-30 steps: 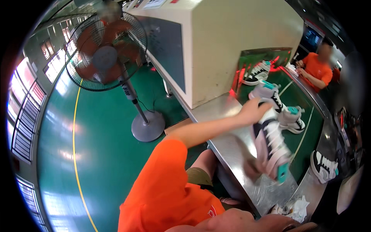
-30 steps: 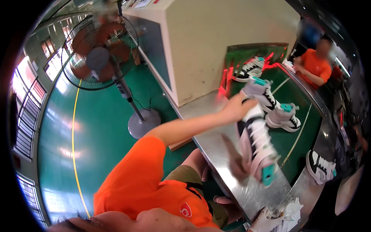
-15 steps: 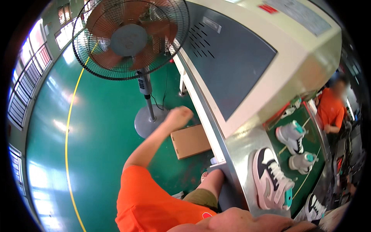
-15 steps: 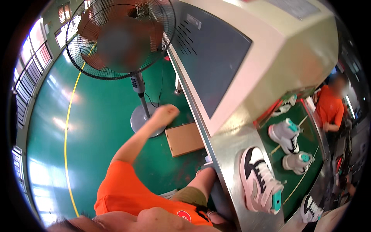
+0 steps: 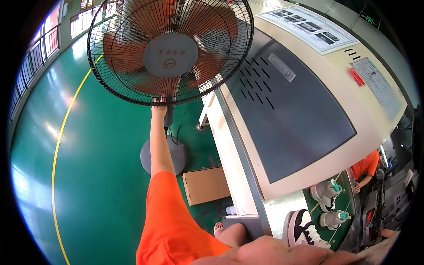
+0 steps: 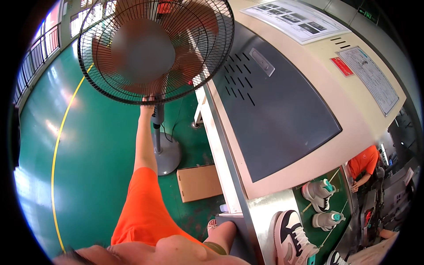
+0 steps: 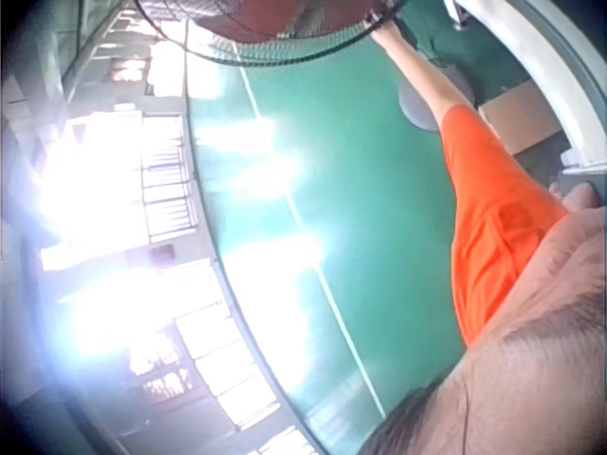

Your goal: The person uses a syringe to apply a liquid substance to the seams and surfaces of a white and black high-top sneaker. They then wipe the shoe with a white cloth, repeating the process on different sections of the shoe. The person handles multiple shoes on a metal table in a workshop setting.

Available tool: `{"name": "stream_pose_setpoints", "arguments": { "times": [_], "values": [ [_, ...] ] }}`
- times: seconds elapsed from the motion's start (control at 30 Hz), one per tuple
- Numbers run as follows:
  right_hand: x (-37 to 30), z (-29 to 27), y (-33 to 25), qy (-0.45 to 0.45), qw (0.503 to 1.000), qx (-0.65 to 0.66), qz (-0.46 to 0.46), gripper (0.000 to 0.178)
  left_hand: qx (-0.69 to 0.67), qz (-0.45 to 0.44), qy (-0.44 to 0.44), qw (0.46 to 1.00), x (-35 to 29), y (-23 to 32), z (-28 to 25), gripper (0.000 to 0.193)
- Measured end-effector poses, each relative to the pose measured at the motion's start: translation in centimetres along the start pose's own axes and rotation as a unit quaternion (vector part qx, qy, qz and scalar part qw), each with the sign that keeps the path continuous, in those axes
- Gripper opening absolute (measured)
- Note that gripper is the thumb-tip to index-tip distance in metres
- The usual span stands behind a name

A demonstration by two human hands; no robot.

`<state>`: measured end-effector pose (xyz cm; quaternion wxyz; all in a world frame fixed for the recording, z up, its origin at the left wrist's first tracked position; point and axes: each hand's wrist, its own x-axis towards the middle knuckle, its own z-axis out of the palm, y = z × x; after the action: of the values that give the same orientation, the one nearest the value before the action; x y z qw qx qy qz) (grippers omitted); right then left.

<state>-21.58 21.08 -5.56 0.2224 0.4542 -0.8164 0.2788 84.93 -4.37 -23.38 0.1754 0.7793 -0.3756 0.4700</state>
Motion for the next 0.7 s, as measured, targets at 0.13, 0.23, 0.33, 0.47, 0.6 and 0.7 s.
{"name": "stream_pose_setpoints", "arguments": {
  "times": [0.13,0.23,0.33,0.47,0.6,0.7],
  "values": [
    [0.2,-1.2,0.0,-0.003,1.0,-0.017,0.023,0.086,-0.041,-0.057,0.03,0.997,-0.5,2.4,1.9,0.037],
    [0.0,-0.8,-0.3,-0.01,0.999,-0.018,0.036,0.086,-0.171,-0.093,0.08,0.978,0.0,1.7,0.8,0.033],
    [-0.5,-2.7,0.6,-0.002,0.998,-0.034,0.059,0.085,-0.21,-0.175,-0.061,0.96,0.6,5.3,-2.2,0.04],
    [-0.8,-2.4,1.2,-0.008,0.996,-0.014,0.082,0.085,-0.134,-0.072,-0.135,0.979,2.2,3.6,-4.9,0.039],
    [-1.7,-2.0,3.0,-0.007,0.994,0.025,0.108,0.085,-0.123,-0.09,-0.083,0.985,0.3,3.9,-8.0,0.025],
    [-3.1,-4.4,5.9,0.016,0.99,0.033,0.133,0.086,-0.163,-0.098,-0.245,0.951,-4.7,14.1,-16.4,0.056]
  ]
}}
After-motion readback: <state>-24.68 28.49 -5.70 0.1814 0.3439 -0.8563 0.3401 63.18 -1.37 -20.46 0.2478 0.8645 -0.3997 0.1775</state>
